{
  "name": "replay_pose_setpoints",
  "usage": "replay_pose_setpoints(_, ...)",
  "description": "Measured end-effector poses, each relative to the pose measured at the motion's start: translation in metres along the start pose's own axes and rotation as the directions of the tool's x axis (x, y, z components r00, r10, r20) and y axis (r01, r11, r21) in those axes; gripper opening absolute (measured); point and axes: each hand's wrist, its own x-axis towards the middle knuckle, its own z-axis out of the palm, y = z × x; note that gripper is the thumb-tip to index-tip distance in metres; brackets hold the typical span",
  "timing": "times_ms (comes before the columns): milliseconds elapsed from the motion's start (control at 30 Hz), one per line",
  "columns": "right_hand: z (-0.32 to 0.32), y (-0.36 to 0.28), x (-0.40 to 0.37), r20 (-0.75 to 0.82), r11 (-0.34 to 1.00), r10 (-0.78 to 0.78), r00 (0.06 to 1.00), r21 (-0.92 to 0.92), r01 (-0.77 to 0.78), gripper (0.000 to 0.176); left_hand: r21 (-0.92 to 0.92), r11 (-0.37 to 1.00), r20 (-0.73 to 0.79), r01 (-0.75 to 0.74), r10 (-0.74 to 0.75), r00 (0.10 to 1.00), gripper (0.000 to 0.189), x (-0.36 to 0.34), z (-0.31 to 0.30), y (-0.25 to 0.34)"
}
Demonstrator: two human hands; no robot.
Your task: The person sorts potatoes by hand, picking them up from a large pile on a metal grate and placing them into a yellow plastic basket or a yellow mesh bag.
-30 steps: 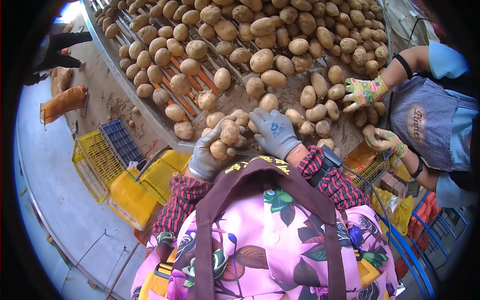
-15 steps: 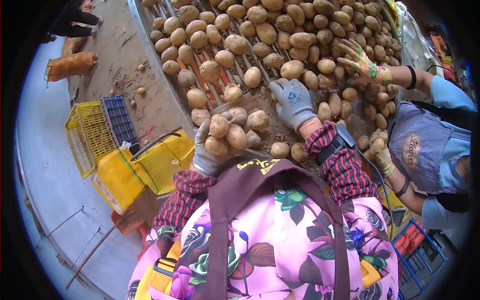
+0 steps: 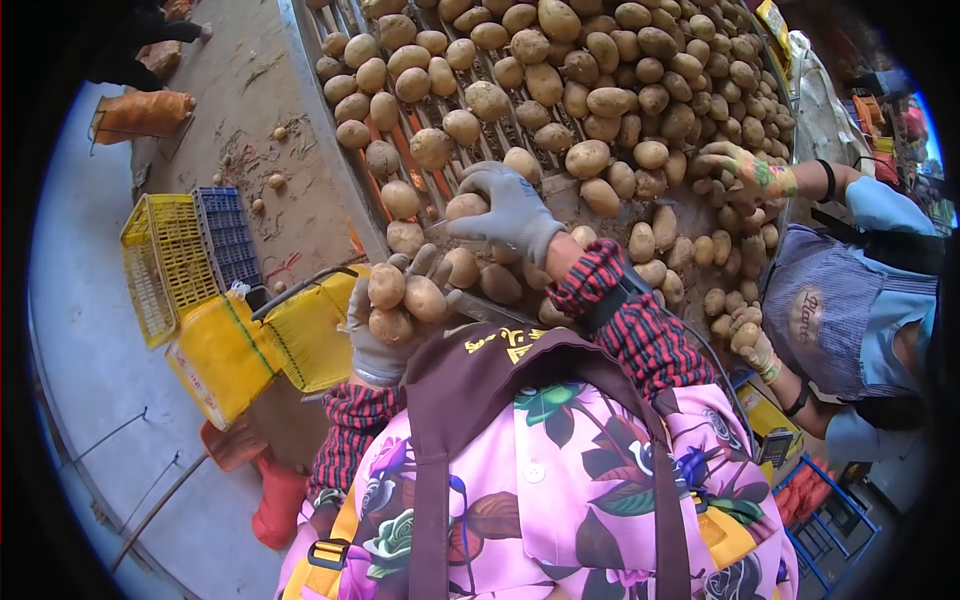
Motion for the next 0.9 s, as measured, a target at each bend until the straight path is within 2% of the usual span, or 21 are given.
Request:
replay_pose_setpoints(33,-0.013,-0.012,-0.015,-0.017,0.975,0.091,0.996,0.206,-0.086,0.048,0.052,0.998,-0.018,0.029,-0.028,0.999,0.063,0.008,0.015,-0.006)
replay_pose_setpoints(67,-0.009,-0.016,-0.028,-0.019,0.976,0.099,0.995,0.199,-0.093,0.048,0.099,0.993,-0.04,0.066,-0.062,0.997,0.062,0.015,0.024,-0.014)
replay_pose_setpoints(133,-0.005,-0.027,-0.055,-0.309,0.887,-0.046,0.95,0.426,0.181,0.043,0.049,0.995,-0.074,0.085,-0.081,0.994,0.063,0.03,0.018,-0.032)
replay_pose_setpoints(200,-0.017,-0.052,-0.08,-0.248,0.949,-0.145,0.958,0.24,0.206,0.039,-0.029,0.995,-0.146,0.097,-0.1,0.984,0.065,0.05,0.009,-0.048)
replay_pose_setpoints(267,-0.006,-0.038,-0.097,-0.282,0.936,-0.091,0.955,0.303,0.178,0.044,-0.062,0.991,-0.174,0.119,-0.128,0.976,0.066,0.061,0.016,-0.054)
replay_pose_setpoints(333,-0.004,-0.027,-0.11,-0.33,0.95,-0.035,0.943,0.282,0.134,0.054,-0.039,0.911,0.04,0.411,-0.409,0.912,0.069,0.06,0.031,-0.055)
replay_pose_setpoints(367,-0.009,-0.023,-0.117,-0.251,0.957,-0.036,0.967,0.271,0.106,0.059,-0.035,0.905,0.038,0.425,-0.423,0.905,0.069,0.058,0.026,-0.055)
replay_pose_setpoints(400,-0.019,-0.025,-0.122,-0.261,0.956,-0.027,0.965,0.274,0.101,0.059,0.496,0.803,-0.032,0.331,-0.364,0.931,0.069,0.055,0.015,-0.055)
replay_pose_setpoints(433,-0.032,-0.032,-0.127,-0.185,0.895,0.003,0.983,0.439,0.08,0.059,0.88,0.442,-0.051,0.174,-0.278,0.959,0.068,0.053,0.005,-0.055)
replay_pose_setpoints(467,-0.042,-0.034,-0.131,-0.1,0.807,0.017,0.995,0.589,0.046,0.06,0.998,-0.064,-0.013,0.001,-0.193,0.981,0.068,0.053,-0.003,-0.055)
replay_pose_setpoints(500,-0.05,-0.023,-0.13,-0.157,0.764,0.121,0.98,0.645,0.009,0.062,0.748,-0.658,-0.101,-0.09,-0.247,0.964,0.064,0.056,0.037,-0.056)
replay_pose_setpoints(533,-0.059,-0.002,-0.12,-0.32,0.815,0.155,0.935,0.576,0.062,0.061,0.749,-0.656,-0.104,-0.088,-0.247,0.963,0.064,0.057,0.03,-0.055)
replay_pose_setpoints(600,-0.087,0.042,-0.096,-0.515,0.971,0.228,0.826,0.058,-0.232,0.048,0.984,-0.155,0.036,-0.084,-0.288,0.957,0.062,0.054,0.011,-0.05)
replay_pose_setpoints(633,-0.094,0.065,-0.084,-0.581,0.91,0.221,0.783,-0.165,-0.379,0.041,0.927,-0.34,0.026,-0.158,-0.361,0.932,0.062,0.054,0.033,-0.048)
replay_pose_setpoints(667,-0.097,0.071,-0.073,-0.586,0.911,0.219,0.78,-0.163,-0.378,0.041,0.925,-0.344,0.028,-0.162,-0.364,0.931,0.062,0.057,0.051,-0.044)
replay_pose_setpoints(733,-0.1,0.076,-0.055,-0.438,0.575,0.302,0.847,-0.624,-0.529,0.031,0.619,-0.713,0.012,-0.33,-0.411,0.912,0.064,0.064,0.075,-0.042)
replay_pose_setpoints(767,-0.094,0.094,-0.052,-0.445,0.609,0.241,0.862,-0.622,-0.492,0.027,0.619,-0.71,0.017,-0.336,-0.415,0.91,0.064,0.068,0.074,-0.042)
replay_pose_setpoints(800,-0.095,0.079,-0.052,-0.436,0.682,0.337,0.835,-0.498,-0.535,0.032,0.895,-0.395,0.016,-0.209,-0.44,0.898,0.065,0.071,0.071,-0.042)
replay_pose_setpoints(833,-0.092,0.082,-0.057,-0.432,0.698,0.292,0.853,-0.513,-0.499,0.034,0.999,-0.007,0.024,-0.031,-0.465,0.885,0.067,0.075,0.065,-0.043)
replay_pose_setpoints(867,-0.088,0.088,-0.064,-0.425,0.713,0.247,0.871,-0.529,-0.46,0.035,0.911,0.377,0.041,0.165,-0.483,0.875,0.068,0.077,0.059,-0.043)
replay_pose_setpoints(900,-0.085,0.091,-0.076,-0.469,0.731,0.173,0.866,-0.528,-0.432,0.039,0.645,0.684,0.062,0.34,-0.49,0.869,0.07,0.079,0.054,-0.044)
